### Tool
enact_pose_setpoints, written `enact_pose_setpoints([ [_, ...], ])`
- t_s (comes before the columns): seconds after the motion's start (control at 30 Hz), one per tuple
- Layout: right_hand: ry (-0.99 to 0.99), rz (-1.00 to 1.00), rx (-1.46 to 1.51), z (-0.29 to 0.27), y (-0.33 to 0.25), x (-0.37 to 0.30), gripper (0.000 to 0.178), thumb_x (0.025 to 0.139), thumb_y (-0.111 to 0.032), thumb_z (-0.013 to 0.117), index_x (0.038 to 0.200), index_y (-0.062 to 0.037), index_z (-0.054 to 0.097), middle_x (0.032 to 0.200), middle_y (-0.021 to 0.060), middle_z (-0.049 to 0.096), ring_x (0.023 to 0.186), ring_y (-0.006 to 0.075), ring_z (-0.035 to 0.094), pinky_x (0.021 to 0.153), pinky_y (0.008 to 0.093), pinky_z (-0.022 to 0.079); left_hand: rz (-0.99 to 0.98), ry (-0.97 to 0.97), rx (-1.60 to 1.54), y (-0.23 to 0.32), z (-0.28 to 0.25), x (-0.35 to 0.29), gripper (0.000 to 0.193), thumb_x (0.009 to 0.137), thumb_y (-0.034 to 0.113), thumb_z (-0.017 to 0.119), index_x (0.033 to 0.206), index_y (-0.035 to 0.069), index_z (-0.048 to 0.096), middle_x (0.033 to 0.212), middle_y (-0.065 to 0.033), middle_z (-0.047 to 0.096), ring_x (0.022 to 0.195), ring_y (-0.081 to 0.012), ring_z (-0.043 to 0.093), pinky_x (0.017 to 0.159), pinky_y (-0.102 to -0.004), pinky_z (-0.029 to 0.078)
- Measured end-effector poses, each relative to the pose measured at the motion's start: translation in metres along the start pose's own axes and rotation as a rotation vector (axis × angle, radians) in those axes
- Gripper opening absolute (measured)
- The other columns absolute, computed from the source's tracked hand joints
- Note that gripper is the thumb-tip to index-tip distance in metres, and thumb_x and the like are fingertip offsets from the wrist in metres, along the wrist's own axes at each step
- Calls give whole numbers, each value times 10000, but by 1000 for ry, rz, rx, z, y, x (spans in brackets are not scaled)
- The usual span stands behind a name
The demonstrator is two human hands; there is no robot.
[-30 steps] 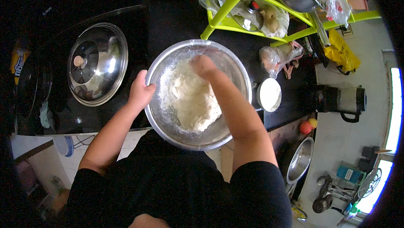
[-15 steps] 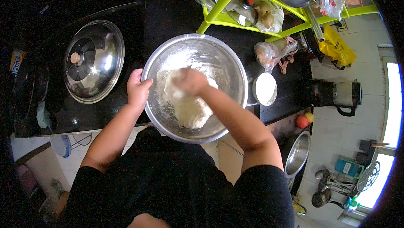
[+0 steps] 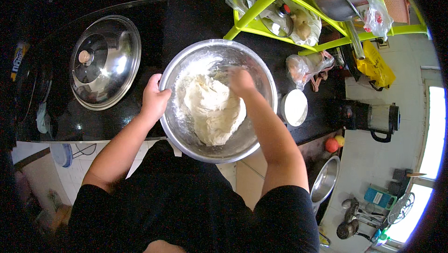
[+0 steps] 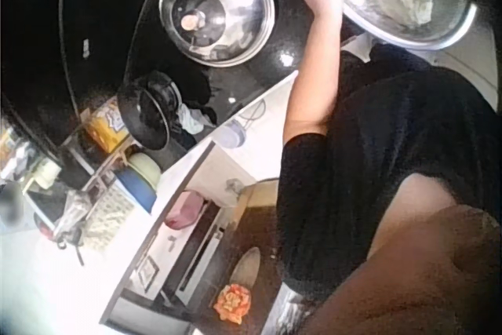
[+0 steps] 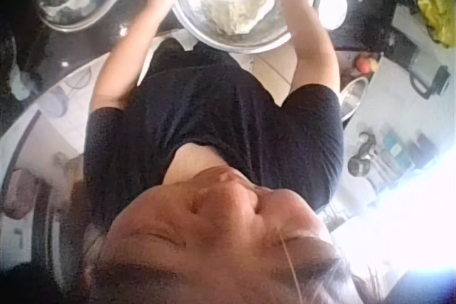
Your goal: The person kneads a large mass of dough inside a metal bowl using both hands. They repeatedly fold, press, and turn the dough to develop its texture, occasionally adding small amounts of flour from a nearby plate to prevent sticking.
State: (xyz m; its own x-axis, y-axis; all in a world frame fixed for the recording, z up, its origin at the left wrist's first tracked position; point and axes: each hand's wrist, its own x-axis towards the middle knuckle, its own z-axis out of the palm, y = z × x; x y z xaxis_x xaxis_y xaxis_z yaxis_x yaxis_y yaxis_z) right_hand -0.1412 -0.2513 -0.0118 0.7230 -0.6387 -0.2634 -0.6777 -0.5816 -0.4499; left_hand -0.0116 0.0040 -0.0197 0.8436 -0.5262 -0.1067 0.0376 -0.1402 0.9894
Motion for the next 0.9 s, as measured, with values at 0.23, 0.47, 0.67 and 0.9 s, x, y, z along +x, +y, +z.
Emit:
enact_pose_setpoints([
  [0.23,-409,-448,-217,9,8,16,225,816,-180,484,920,-65,647,916,209,637,852,368,613,758,423,479,-21,19,-230,11,5,-5,378,724,21,606,1085,-32,509,920,-144,631,777,-173,624,706,-282,478],
  [0.47,-347,131,126,-1,-31,4,268,861,-201,451,979,-37,628,944,229,629,867,345,620,766,427,483,-18,-52,-78,3,1,0,347,726,4,576,1068,-24,529,878,-115,651,768,-163,623,697,-282,477],
  [0.67,-627,-324,-465,-27,-30,-12,262,825,-79,464,1023,-57,633,976,216,632,910,328,617,792,401,490,-28,-30,-155,14,5,-5,309,731,-61,573,1028,-27,496,902,-96,612,823,-151,603,736,-262,463],
  [0.9,-415,-527,-416,-23,3,-13,250,803,-110,455,953,-48,644,949,176,648,901,348,618,813,423,474,-58,5,-158,15,10,-9,307,736,-56,571,1025,-25,473,895,-90,600,827,-150,598,737,-263,461],
])
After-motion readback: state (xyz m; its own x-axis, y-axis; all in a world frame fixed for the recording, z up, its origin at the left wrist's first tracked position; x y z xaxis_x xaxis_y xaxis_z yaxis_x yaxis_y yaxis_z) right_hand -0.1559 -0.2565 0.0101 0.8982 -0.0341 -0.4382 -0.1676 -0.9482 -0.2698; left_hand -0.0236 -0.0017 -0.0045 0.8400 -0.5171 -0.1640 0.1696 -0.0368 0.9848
